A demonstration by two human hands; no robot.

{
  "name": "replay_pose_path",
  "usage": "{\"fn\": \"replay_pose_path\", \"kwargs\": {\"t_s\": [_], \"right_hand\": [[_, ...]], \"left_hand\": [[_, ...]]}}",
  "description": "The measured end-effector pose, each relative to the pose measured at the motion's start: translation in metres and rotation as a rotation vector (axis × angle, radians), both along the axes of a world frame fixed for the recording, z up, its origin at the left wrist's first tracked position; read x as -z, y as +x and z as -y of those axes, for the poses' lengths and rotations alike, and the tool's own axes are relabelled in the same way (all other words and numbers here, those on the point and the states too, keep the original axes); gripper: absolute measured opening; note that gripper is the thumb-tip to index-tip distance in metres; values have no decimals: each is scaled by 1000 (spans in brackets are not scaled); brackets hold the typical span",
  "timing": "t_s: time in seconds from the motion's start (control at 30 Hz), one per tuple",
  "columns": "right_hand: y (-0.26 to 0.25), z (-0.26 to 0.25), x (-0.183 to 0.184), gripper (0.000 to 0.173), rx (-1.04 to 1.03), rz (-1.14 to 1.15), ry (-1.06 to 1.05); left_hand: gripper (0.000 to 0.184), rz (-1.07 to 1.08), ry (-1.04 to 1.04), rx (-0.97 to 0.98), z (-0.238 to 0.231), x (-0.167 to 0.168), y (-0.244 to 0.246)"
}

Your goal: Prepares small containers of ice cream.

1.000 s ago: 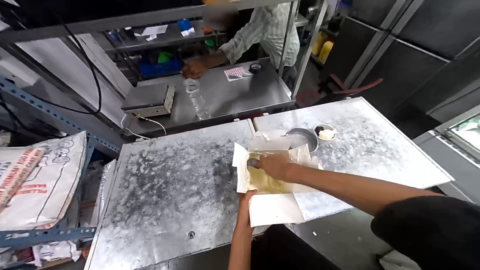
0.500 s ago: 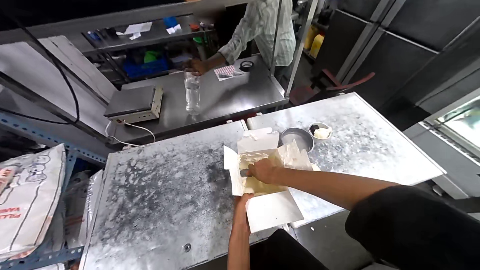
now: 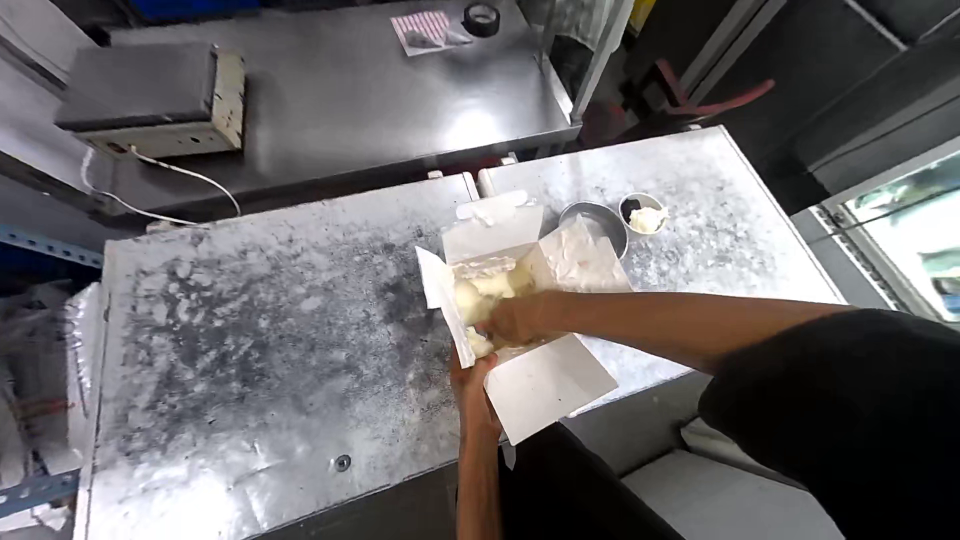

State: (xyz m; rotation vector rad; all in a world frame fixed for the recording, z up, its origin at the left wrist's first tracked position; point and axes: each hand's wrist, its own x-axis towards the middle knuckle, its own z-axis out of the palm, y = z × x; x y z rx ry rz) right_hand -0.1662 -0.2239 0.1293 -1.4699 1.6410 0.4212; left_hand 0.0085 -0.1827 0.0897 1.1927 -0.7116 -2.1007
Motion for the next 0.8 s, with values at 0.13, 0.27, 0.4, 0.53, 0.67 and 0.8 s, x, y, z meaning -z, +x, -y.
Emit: {"fn": "replay_pose_path", "kwargs": {"t_s": [0.13,0.27,0.4,0.53,0.67,0.8], "right_hand": [[5,-8,-16,44,-56,-56,-10],[18,0,-43,37,-133,-238,-136],[16,-2,-39,23,-176,-317,-157],[10,-3,-5,23,-317,-268,-179],[12,-5,0,33,-329,-154,-82],[2,-4,-11,42,-267,33,-96]], "left_hand": [[72,-45,-33,29,-8,16,5],[73,0,-25,44,-15,11,11],[69,26,-42,52,-27,16,19],[73,29,-76,74,-30,25,23],[79,38,-214,126,-31,38,23],[66,38,-202,88,-32,21,22]]}}
